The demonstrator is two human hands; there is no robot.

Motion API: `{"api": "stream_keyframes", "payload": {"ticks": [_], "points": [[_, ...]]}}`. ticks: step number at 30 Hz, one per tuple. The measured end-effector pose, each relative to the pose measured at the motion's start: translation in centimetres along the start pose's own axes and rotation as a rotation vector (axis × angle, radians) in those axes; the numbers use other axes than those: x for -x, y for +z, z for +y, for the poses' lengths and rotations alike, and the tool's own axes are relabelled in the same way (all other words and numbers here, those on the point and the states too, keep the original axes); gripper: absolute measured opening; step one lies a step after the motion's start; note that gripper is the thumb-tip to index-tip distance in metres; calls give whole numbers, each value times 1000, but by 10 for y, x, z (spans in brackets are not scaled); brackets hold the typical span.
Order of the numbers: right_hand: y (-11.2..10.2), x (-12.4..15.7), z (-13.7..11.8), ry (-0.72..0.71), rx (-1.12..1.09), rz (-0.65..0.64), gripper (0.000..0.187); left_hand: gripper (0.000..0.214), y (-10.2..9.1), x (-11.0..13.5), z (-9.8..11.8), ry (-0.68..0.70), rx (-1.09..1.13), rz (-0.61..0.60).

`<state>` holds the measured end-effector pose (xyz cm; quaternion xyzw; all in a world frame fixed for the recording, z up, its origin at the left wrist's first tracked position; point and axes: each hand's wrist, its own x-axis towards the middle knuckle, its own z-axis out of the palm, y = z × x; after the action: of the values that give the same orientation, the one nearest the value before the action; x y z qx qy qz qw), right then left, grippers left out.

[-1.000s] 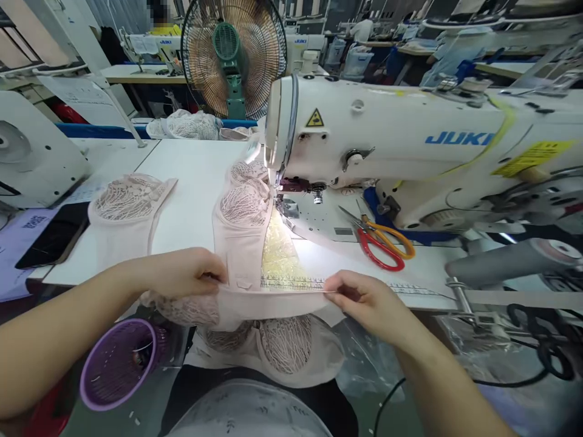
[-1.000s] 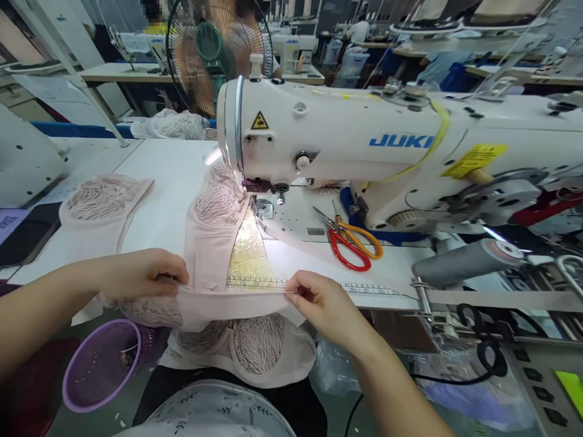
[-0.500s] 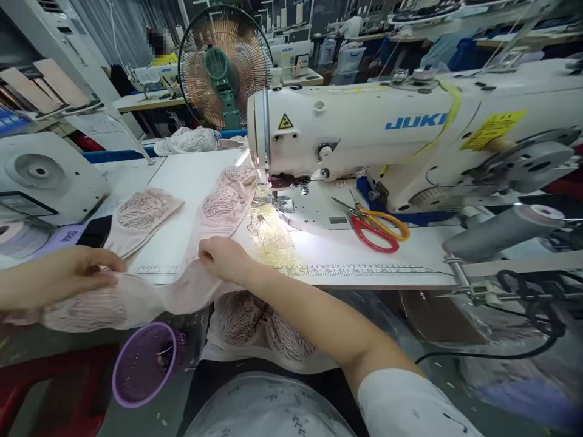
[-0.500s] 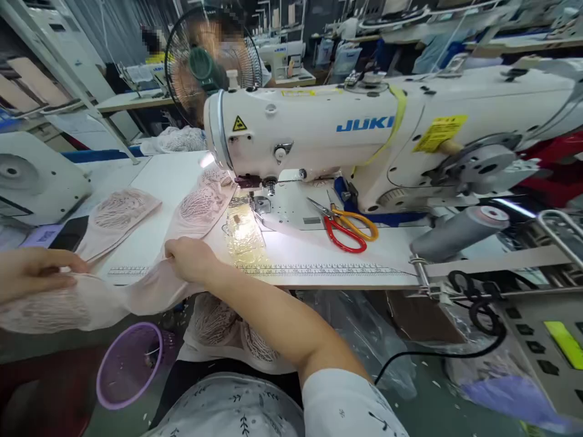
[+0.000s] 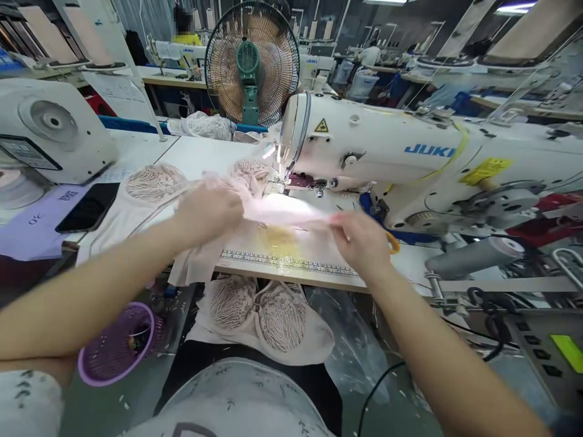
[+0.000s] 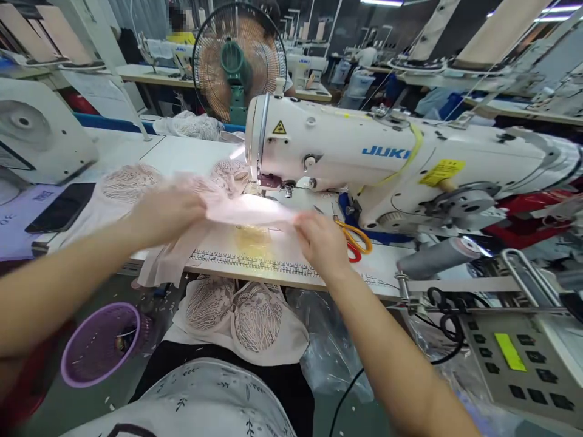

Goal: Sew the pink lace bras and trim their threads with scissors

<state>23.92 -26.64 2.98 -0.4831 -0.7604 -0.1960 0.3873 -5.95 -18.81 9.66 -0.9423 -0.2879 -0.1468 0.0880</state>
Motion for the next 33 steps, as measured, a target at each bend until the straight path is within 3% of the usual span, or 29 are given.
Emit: {"api": "stream_keyframes", "payload": {"ticks": [3,6,15,25,33], "points": [[7,51,4,-43,-42,-227,17,23,65,28,13,30,75,-17],[9,71,-1,17,-83,-308,18,27,90,48,10,-4,150,3],[14,62,-10,63,-134,-423,25,22,78,64,-4,-62,415,43],[18,57,-12,150,-118,-387,13,25,82,77,0,-26,306,102],[18,56,-8,131,-127,-390,12,30,84,79,-5,9,278,23]]}}
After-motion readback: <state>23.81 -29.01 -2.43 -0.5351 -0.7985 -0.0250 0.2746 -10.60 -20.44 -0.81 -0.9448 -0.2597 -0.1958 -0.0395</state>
